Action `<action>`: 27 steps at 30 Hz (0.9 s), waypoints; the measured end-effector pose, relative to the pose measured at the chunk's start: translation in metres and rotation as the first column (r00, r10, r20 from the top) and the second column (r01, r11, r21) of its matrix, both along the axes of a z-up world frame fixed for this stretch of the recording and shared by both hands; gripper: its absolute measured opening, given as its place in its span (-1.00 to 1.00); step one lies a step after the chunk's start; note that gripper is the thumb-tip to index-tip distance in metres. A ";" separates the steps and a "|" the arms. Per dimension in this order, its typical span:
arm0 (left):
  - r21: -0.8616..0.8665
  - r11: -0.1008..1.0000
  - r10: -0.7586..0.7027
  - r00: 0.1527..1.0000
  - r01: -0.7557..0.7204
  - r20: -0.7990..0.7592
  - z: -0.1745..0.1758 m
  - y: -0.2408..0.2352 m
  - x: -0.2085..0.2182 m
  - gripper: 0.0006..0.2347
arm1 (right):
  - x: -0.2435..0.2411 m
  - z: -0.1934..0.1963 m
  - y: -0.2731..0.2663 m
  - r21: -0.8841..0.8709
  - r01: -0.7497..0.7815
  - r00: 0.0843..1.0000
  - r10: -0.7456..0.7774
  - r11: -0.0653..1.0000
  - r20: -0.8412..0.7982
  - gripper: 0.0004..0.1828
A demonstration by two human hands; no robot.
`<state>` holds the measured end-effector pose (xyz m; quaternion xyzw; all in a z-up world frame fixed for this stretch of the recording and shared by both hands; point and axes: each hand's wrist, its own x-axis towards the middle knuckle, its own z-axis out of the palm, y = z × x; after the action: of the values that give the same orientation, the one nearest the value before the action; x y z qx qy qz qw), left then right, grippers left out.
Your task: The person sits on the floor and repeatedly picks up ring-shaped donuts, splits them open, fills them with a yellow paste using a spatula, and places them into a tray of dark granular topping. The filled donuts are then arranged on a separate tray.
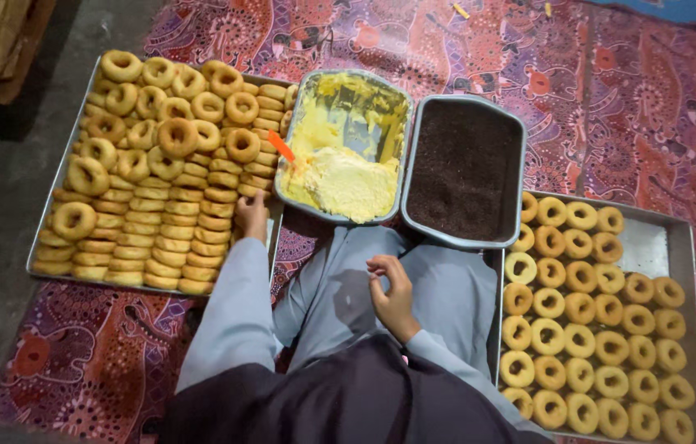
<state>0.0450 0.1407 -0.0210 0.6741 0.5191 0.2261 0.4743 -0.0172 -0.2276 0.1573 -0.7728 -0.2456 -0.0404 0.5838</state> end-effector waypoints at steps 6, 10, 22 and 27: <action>-0.369 0.916 0.279 0.909 -0.155 0.310 0.010 -0.001 0.002 -0.68 | -0.004 -0.013 -0.011 0.062 0.090 0.971 -0.074 0.994 -0.228 -0.80; -0.015 0.987 0.146 0.837 -0.163 0.528 0.048 -0.072 -0.048 -0.80 | 0.001 -0.023 -0.007 0.147 -0.097 0.926 0.143 0.984 -0.349 -0.72; -0.094 0.781 -0.347 0.554 0.618 0.757 0.138 -0.214 -0.120 -0.58 | 0.055 -0.066 -0.006 0.633 0.158 0.432 0.524 0.758 -0.734 -0.76; -0.592 0.512 0.276 0.534 0.622 0.799 0.103 -0.204 -0.096 -0.69 | 0.055 -0.053 -0.002 0.627 0.143 0.551 0.465 0.765 -0.693 -0.59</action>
<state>-0.0508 -0.0630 0.0817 0.2221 0.1872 0.1759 0.9406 0.0382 -0.2295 0.1047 -0.4346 0.0069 0.3022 0.8484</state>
